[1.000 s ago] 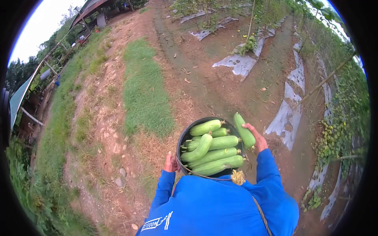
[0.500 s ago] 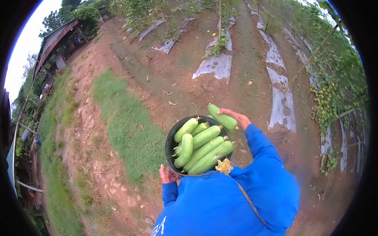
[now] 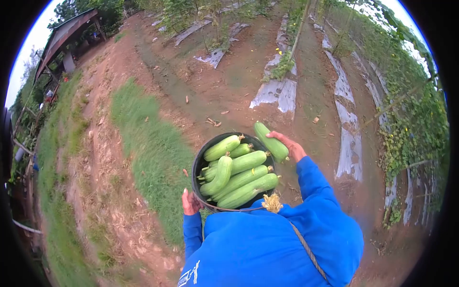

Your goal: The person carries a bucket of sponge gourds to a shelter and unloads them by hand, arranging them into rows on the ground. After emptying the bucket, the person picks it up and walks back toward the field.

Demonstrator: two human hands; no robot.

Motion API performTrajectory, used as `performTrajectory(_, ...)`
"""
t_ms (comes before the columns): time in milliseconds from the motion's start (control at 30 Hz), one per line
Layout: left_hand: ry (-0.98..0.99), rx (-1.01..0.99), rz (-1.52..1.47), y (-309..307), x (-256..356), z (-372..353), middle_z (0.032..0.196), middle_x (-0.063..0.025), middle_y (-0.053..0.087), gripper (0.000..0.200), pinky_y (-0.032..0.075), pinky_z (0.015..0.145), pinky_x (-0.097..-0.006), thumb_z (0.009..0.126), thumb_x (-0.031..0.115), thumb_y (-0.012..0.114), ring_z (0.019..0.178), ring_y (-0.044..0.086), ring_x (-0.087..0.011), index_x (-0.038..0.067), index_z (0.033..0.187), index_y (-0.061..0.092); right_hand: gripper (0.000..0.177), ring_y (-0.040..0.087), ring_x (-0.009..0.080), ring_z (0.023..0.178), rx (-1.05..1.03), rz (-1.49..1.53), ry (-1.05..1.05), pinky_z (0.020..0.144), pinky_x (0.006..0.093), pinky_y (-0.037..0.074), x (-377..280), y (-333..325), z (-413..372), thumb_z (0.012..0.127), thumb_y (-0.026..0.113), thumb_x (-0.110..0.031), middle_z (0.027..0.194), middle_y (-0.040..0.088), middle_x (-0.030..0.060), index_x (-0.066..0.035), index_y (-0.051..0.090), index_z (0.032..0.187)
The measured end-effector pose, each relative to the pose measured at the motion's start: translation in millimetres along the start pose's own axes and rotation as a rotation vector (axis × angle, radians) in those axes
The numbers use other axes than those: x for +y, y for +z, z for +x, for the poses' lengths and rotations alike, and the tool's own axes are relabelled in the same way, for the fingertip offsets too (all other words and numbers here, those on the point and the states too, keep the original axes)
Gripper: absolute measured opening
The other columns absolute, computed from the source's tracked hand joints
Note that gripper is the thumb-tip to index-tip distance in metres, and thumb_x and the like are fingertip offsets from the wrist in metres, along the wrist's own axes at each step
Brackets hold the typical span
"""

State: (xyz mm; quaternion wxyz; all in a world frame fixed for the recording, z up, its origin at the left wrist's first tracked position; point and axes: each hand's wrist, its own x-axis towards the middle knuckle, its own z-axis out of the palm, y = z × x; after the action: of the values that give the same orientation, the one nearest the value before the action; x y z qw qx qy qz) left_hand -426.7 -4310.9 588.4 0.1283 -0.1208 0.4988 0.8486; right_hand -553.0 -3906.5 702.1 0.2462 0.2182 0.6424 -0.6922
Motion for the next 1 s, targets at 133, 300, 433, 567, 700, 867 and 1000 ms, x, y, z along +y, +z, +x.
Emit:
performTrajectory(133, -0.046, 0.144, -0.026, -64, 43, 88, 0.055, -0.0019, 0.050, 0.063, 0.036, 0.045, -0.0244, 0.091, 0.062, 0.021, 0.047, 0.045, -0.0131, 0.011, 0.071, 0.052, 0.063, 0.059, 0.0195, 0.076, -0.018, -0.009, -0.011, 0.067, 0.0320, 0.049, -16, 62, 120, 0.067, 0.071, -0.050, 0.095, 0.062, 0.0088, -0.007, 0.060, 0.112)
performTrajectory(300, -0.097, 0.115, 0.015, -126, 130, 171, 0.060, -0.0045, 0.057, 0.072, 0.039, 0.048, -0.0246, 0.086, 0.069, 0.022, 0.050, 0.049, -0.0143, 0.008, 0.078, 0.059, 0.060, 0.060, 0.0189, 0.073, 0.001, 0.068, -0.066, 0.066, 0.0313, 0.049, -97, 151, 238, 0.068, 0.073, -0.047, 0.092, 0.063, 0.0080, -0.006, 0.060, 0.111)
performTrajectory(433, -0.112, 0.213, 0.019, -149, 201, 235, 0.058, -0.0027, 0.055, 0.071, 0.037, 0.048, -0.0232, 0.086, 0.070, 0.024, 0.050, 0.047, -0.0126, 0.009, 0.075, 0.059, 0.062, 0.060, 0.0184, 0.070, -0.068, -0.053, 0.035, 0.062, 0.0302, 0.050, -198, 225, 302, 0.067, 0.073, -0.049, 0.088, 0.063, 0.0074, -0.005, 0.061, 0.108)
performTrajectory(567, -0.099, 0.272, -0.099, -182, 230, 303, 0.057, -0.0003, 0.054, 0.069, 0.036, 0.045, -0.0222, 0.087, 0.068, 0.026, 0.048, 0.045, -0.0107, 0.008, 0.078, 0.061, 0.063, 0.061, 0.0183, 0.069, -0.077, -0.112, 0.032, 0.060, 0.0313, 0.050, -248, 276, 378, 0.066, 0.073, -0.051, 0.088, 0.063, 0.0071, -0.005, 0.061, 0.108)
performTrajectory(700, -0.067, 0.229, -0.197, -228, 269, 409, 0.051, 0.0012, 0.048, 0.060, 0.034, 0.041, -0.0211, 0.086, 0.067, 0.033, 0.042, 0.043, -0.0090, 0.014, 0.071, 0.054, 0.062, 0.060, 0.0181, 0.072, -0.022, -0.141, 0.015, 0.062, 0.0307, 0.049, -301, 327, 446, 0.068, 0.073, -0.049, 0.091, 0.062, 0.0068, -0.005, 0.061, 0.110)
performTrajectory(867, -0.137, 0.102, -0.063, -301, 362, 537, 0.051, 0.0009, 0.047, 0.065, 0.032, 0.042, -0.0210, 0.086, 0.068, 0.029, 0.043, 0.043, -0.0092, 0.012, 0.067, 0.054, 0.064, 0.057, 0.0176, 0.077, 0.161, -0.122, -0.054, 0.066, 0.0300, 0.047, -375, 418, 496, 0.068, 0.072, -0.048, 0.095, 0.060, 0.0072, -0.006, 0.059, 0.113)
performTrajectory(1000, -0.156, -0.089, 0.036, -324, 461, 620, 0.056, 0.0005, 0.054, 0.073, 0.034, 0.043, -0.0217, 0.086, 0.070, 0.023, 0.045, 0.045, -0.0085, 0.009, 0.090, 0.064, 0.064, 0.058, 0.0184, 0.071, 0.095, -0.007, -0.082, 0.062, 0.0311, 0.047, -440, 436, 551, 0.066, 0.073, -0.050, 0.089, 0.060, 0.0085, -0.004, 0.060, 0.108)
